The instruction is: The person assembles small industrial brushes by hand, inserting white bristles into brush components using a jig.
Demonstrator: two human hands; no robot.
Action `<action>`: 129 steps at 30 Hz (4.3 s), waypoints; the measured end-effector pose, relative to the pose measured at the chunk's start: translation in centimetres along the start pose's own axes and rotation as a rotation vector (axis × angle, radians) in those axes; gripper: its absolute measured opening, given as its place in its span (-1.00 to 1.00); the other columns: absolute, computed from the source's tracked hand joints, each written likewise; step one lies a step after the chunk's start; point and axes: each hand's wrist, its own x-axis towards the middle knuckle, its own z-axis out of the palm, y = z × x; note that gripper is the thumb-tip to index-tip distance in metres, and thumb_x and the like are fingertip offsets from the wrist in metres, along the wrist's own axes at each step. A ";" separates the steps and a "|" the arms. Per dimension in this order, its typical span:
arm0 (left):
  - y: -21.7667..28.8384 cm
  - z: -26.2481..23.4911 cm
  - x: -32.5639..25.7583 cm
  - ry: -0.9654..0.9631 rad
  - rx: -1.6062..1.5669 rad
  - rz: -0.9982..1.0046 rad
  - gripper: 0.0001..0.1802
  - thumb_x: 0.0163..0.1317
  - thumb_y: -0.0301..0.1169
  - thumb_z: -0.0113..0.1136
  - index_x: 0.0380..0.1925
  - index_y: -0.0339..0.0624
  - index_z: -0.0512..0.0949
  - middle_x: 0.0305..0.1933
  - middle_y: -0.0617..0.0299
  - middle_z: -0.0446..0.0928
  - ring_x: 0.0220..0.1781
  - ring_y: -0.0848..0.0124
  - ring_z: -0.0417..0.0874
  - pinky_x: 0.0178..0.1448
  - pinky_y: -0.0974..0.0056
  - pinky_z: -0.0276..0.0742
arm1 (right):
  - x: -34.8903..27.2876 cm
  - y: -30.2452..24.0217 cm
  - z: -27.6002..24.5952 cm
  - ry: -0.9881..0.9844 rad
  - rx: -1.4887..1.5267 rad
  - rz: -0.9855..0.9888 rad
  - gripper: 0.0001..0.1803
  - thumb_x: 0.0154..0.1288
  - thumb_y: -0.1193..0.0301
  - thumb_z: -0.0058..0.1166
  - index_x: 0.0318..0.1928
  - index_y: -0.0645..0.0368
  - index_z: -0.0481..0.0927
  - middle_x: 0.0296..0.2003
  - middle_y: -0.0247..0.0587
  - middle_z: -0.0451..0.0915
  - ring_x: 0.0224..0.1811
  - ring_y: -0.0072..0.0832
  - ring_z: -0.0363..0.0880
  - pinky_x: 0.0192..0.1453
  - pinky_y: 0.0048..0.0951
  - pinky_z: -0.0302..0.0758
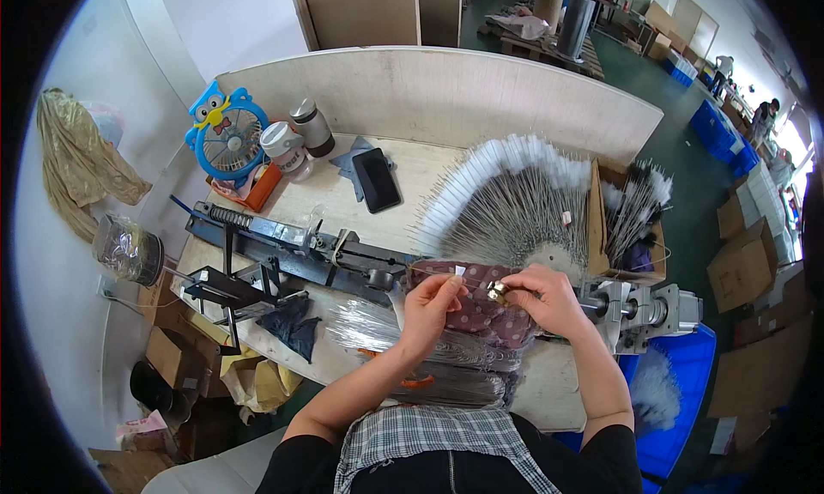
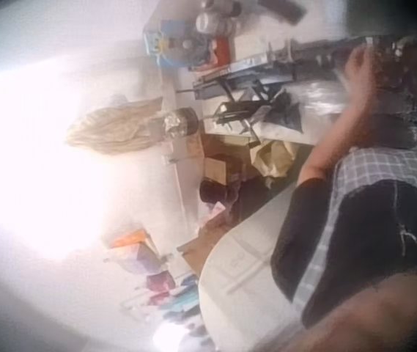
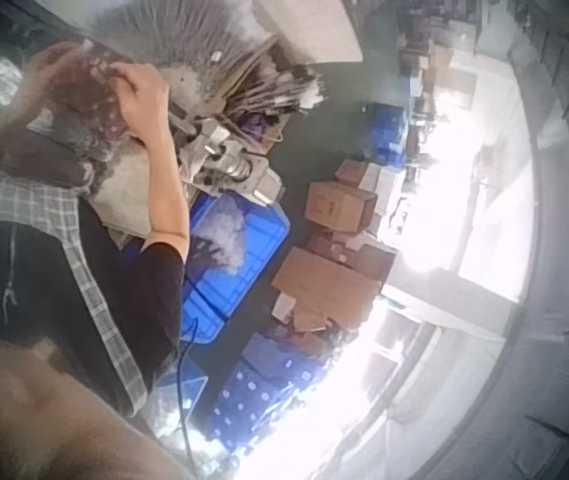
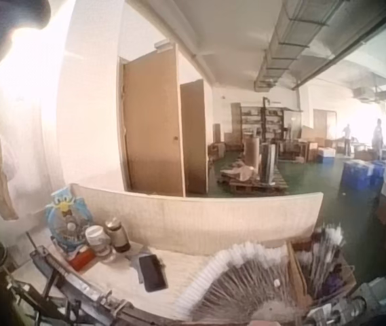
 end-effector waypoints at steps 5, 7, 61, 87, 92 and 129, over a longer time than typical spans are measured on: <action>0.3 -0.9 -0.6 0.108 -0.047 -0.017 -0.81 0.32 -0.31 0.13 -0.26 -0.21 0.56 -0.36 0.27 0.57 -0.45 0.60 0.46 -0.32 0.49 0.39 | 2.2 -0.7 0.8 0.059 -0.210 -0.125 -0.81 0.07 0.48 0.17 -0.25 0.18 0.63 -0.41 -0.19 0.60 -0.34 -0.22 0.53 -0.21 -0.30 0.45; 0.7 -1.3 -0.9 0.185 -0.093 0.040 -0.82 0.32 -0.32 0.11 -0.26 -0.21 0.55 -0.35 0.26 0.57 -0.46 0.59 0.47 -0.33 0.49 0.40 | 4.0 -1.7 2.6 0.137 -0.242 -0.154 -0.83 0.07 0.44 0.18 -0.27 0.18 0.62 -0.43 -0.21 0.58 -0.33 -0.24 0.53 -0.21 -0.31 0.46; -0.1 -1.6 -0.5 0.170 -0.635 -0.054 -0.77 0.34 -0.33 -0.04 -0.16 -0.23 0.49 -0.13 0.22 0.58 -0.08 0.43 0.61 0.06 0.31 0.48 | 5.0 -3.1 9.1 0.223 -0.304 -0.217 -0.72 -0.05 0.46 0.26 -0.22 0.09 0.68 -0.24 -0.33 0.58 -0.15 -0.34 0.53 -0.07 -0.35 0.45; 0.8 -0.7 -0.6 0.207 -0.587 -0.015 -0.87 0.26 -0.51 0.08 -0.19 -0.26 0.48 -0.18 0.24 0.56 -0.20 0.48 0.62 -0.08 0.37 0.56 | 4.1 -2.5 8.7 0.333 -0.382 -0.200 -0.73 -0.04 0.36 0.29 -0.24 0.05 0.67 -0.27 -0.41 0.60 -0.20 -0.39 0.54 -0.12 -0.37 0.38; 0.5 -1.3 -0.9 0.134 -0.628 0.011 -0.73 0.33 -0.29 -0.02 -0.12 -0.27 0.45 -0.13 0.17 0.55 -0.10 0.40 0.59 0.07 0.28 0.50 | 3.9 -3.8 7.5 0.334 -0.414 -0.209 -0.73 -0.06 0.35 0.30 -0.25 0.07 0.67 -0.30 -0.40 0.60 -0.20 -0.39 0.54 -0.12 -0.37 0.38; 6.5 -37.8 -11.1 1.361 -0.204 0.211 -0.56 0.02 0.08 0.32 -0.40 -0.04 0.53 -0.48 0.41 0.50 -0.36 0.56 0.48 -0.31 0.43 0.29 | -7.0 0.7 3.0 -0.291 -0.175 0.481 -0.78 0.11 0.25 0.16 -0.30 0.10 0.66 -0.36 -0.15 0.63 -0.28 -0.15 0.60 -0.20 -0.23 0.50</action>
